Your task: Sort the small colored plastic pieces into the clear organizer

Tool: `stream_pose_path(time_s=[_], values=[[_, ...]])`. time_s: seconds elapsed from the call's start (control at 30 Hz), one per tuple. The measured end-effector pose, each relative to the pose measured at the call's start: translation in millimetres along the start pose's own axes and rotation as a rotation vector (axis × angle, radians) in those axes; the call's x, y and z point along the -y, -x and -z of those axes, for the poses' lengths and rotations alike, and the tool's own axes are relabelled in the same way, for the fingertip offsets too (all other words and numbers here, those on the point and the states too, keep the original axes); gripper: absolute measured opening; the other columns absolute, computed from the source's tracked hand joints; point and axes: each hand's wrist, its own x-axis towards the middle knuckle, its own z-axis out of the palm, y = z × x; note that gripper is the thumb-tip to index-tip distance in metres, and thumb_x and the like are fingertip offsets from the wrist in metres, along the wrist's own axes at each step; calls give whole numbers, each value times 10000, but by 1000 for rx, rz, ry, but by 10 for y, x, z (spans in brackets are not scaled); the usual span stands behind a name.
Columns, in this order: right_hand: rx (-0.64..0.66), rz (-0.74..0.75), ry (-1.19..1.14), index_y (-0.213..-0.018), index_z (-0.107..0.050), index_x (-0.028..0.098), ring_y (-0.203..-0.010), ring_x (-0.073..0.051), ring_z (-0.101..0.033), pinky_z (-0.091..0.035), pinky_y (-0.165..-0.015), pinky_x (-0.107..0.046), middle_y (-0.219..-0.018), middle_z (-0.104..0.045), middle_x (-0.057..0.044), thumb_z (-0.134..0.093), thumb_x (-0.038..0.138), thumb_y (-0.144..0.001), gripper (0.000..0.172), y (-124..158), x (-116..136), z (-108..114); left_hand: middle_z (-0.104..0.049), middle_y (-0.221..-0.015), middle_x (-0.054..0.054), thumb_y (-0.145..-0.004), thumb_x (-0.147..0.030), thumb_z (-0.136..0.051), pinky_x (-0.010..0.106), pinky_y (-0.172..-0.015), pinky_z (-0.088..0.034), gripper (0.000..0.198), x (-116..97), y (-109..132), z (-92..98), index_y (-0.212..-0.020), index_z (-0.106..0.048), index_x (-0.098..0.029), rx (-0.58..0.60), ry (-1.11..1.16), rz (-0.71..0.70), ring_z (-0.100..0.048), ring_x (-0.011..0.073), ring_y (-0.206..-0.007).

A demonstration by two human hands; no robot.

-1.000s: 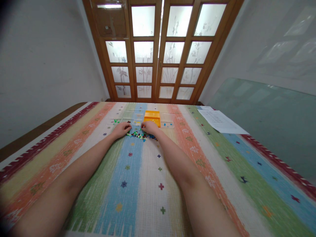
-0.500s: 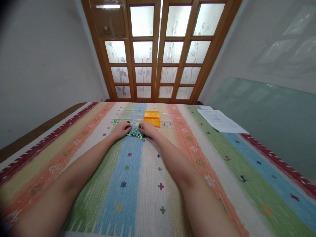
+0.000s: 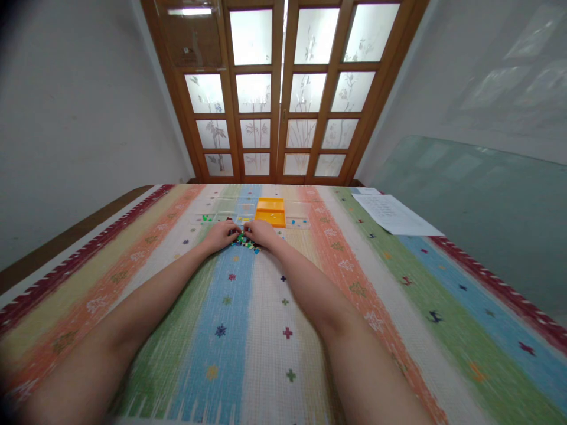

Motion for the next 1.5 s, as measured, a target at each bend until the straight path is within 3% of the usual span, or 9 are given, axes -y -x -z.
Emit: stream_pose_path(time_s=[0.27, 0.47, 0.63, 0.77, 1.03, 1.2, 1.3, 1.5], values=[[3, -22, 7, -1035, -754, 207, -891, -197, -651, -378, -717, -254, -998, -760, -65, -615, 337, -976, 199, 20, -5, 16, -740, -997, 54, -916, -261, -607, 314, -872, -490, 208, 51, -10, -14, -995, -797, -238, -10, 2, -3, -659, 218, -952], [-18, -12, 3, -990, -743, 208, -851, -187, -634, -350, -687, -255, -973, -755, -54, -609, 331, -966, 184, 24, -41, 13, -754, -1013, 60, -901, -268, -590, 321, -826, -479, 229, 375, -31, 72, -998, -790, -212, -80, 24, 83, -643, 208, -862], [-10, -39, 2, -1005, -750, 207, -877, -194, -642, -366, -711, -253, -983, -761, -62, -604, 334, -971, 196, 25, -59, 23, -738, -875, 40, -859, -323, -623, 296, -723, -448, 214, 601, 8, 147, -924, -791, -207, 40, 96, 80, -619, 193, -765], [-14, -31, -5, -997, -751, 210, -874, -196, -648, -366, -707, -254, -980, -763, -60, -603, 334, -970, 195, 26, -61, 23, -711, -838, 23, -826, -339, -650, 271, -691, -442, 261, 619, 37, 155, -1005, -786, -208, 131, 177, 15, -600, 171, -730], [-11, -23, -18, -1004, -749, 215, -883, -194, -654, -363, -702, -251, -997, -767, -56, -597, 320, -969, 188, 20, -69, 13, -692, -862, 35, -814, -315, -654, 280, -713, -455, 232, 508, 27, 145, -969, -788, -206, 108, 141, -18, -592, 169, -734], [6, -35, -22, -1034, -755, 210, -909, -199, -658, -382, -730, -251, -1016, -767, -68, -596, 326, -972, 207, 36, -54, 37, -700, -874, 38, -817, -321, -657, 283, -709, -459, 195, 473, 36, 114, -920, -763, -194, 68, 171, 15, -594, 170, -738], [3, -34, -19, -1027, -755, 209, -905, -199, -657, -381, -726, -253, -1014, -767, -67, -597, 327, -970, 205, 43, -51, 44, -725, -905, 41, -819, -336, -657, 294, -740, -475, 205, 518, 36, 73, -927, -754, -191, -15, 223, 68, -611, 176, -757], [-3, -26, -10, -1028, -744, 214, -887, -194, -654, -373, -711, -253, -1004, -765, -60, -584, 330, -979, 204, 39, -60, 23, -743, -863, 32, -831, -353, -634, 290, -730, -479, 236, 736, 43, 70, -981, -732, -200, -240, 332, 329, -644, 189, -778]])
